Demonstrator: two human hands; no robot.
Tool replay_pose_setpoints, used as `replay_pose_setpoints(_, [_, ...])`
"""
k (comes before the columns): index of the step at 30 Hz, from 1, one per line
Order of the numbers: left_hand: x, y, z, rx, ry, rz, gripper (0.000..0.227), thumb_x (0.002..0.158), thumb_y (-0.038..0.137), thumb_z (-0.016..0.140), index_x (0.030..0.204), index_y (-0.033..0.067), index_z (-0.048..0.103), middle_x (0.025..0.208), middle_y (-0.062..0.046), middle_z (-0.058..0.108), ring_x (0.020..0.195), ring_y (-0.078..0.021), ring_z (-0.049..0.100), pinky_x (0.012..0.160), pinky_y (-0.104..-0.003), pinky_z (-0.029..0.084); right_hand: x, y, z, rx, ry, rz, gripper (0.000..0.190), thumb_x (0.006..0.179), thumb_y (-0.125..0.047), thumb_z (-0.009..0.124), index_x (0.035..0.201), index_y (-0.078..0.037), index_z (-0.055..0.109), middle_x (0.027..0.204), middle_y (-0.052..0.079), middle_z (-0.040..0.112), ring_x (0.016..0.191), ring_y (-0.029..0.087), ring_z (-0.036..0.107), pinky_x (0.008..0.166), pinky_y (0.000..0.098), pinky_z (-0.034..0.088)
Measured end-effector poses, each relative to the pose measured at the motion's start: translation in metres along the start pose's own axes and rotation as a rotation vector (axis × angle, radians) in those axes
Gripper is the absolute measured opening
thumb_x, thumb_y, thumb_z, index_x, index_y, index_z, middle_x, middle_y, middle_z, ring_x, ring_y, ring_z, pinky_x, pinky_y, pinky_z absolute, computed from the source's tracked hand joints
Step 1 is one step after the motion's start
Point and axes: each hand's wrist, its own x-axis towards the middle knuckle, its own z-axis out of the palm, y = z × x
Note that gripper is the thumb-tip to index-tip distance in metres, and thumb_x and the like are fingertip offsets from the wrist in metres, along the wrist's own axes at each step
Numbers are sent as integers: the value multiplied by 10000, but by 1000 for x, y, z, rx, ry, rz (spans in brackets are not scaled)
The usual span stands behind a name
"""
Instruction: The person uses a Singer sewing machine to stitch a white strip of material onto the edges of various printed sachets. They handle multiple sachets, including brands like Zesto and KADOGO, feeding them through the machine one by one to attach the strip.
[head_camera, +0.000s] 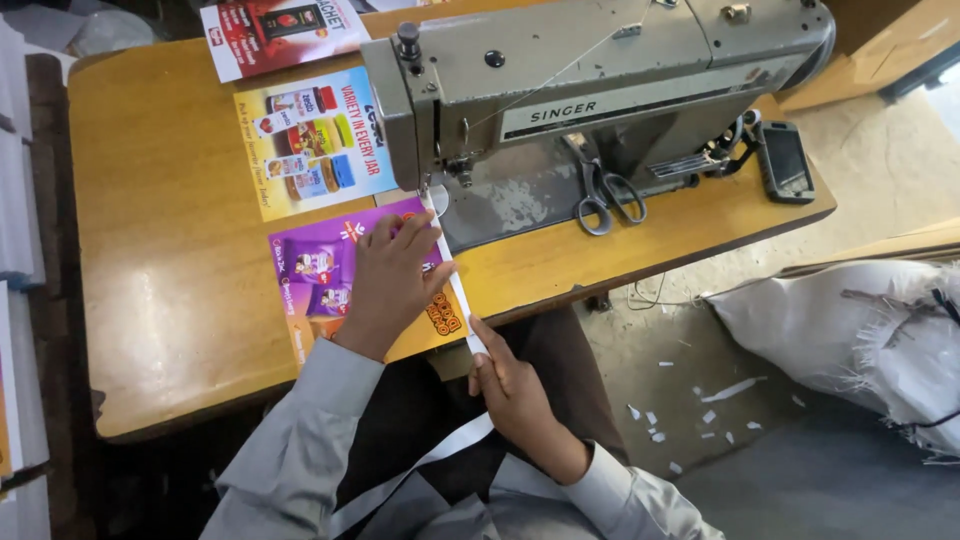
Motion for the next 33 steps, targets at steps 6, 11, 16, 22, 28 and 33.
replay_pose_setpoints(6, [0, -3, 3, 22, -20, -4, 462, 995, 471, 710, 1332, 159, 667, 1520, -30, 603, 1336, -353, 501, 1035, -561, 423, -6, 1, 0, -21, 11, -13, 559, 1120, -375, 409, 1652, -203, 426, 724, -13, 710, 609, 145, 682, 615, 324, 532])
replay_pose_setpoints(11, [6, -5, 0, 51, 24, 108, 445, 960, 436, 720, 1300, 152, 683, 1433, -59, 643, 1266, -369, 567, 972, -547, 456, 4, 7, -8, 64, -2, 97, 623, 1077, -475, 404, 1617, -179, 499, 1018, 33, 711, 730, 153, 693, 763, 333, 539])
replay_pose_setpoints(16, [-10, -12, 11, -30, 109, 203, 373, 950, 400, 832, 1203, 155, 708, 1381, -46, 676, 1253, -330, 617, 979, -495, 452, -6, 0, -8, -77, -41, 94, 544, 1074, -315, 463, 1614, -255, 489, 1239, -1, 790, 751, 210, 742, 749, 346, 535])
replay_pose_setpoints(22, [-14, -13, 14, -121, 61, 186, 356, 994, 379, 843, 1161, 104, 690, 1425, -90, 658, 1260, -350, 619, 1064, -519, 455, -8, 12, -12, -431, 20, -226, 557, 1080, -92, 538, 1635, -138, 514, 611, 52, 569, 438, 270, 434, 473, 423, 395])
replay_pose_setpoints(28, [-18, -13, 12, -175, -30, 195, 489, 1003, 419, 874, 1257, 59, 662, 1490, -161, 576, 1404, -442, 515, 1161, -565, 410, -7, 5, -15, -546, 7, -223, 587, 1029, -116, 532, 1613, -173, 551, 873, 29, 773, 510, 312, 560, 494, 452, 446])
replay_pose_setpoints(33, [-21, -12, 15, -164, -47, 183, 523, 1008, 438, 861, 1302, 62, 647, 1537, -142, 521, 1427, -439, 483, 1211, -595, 392, -8, 18, -8, -478, 39, -309, 557, 1060, -39, 517, 1612, -108, 550, 663, 28, 596, 454, 229, 421, 473, 402, 393])
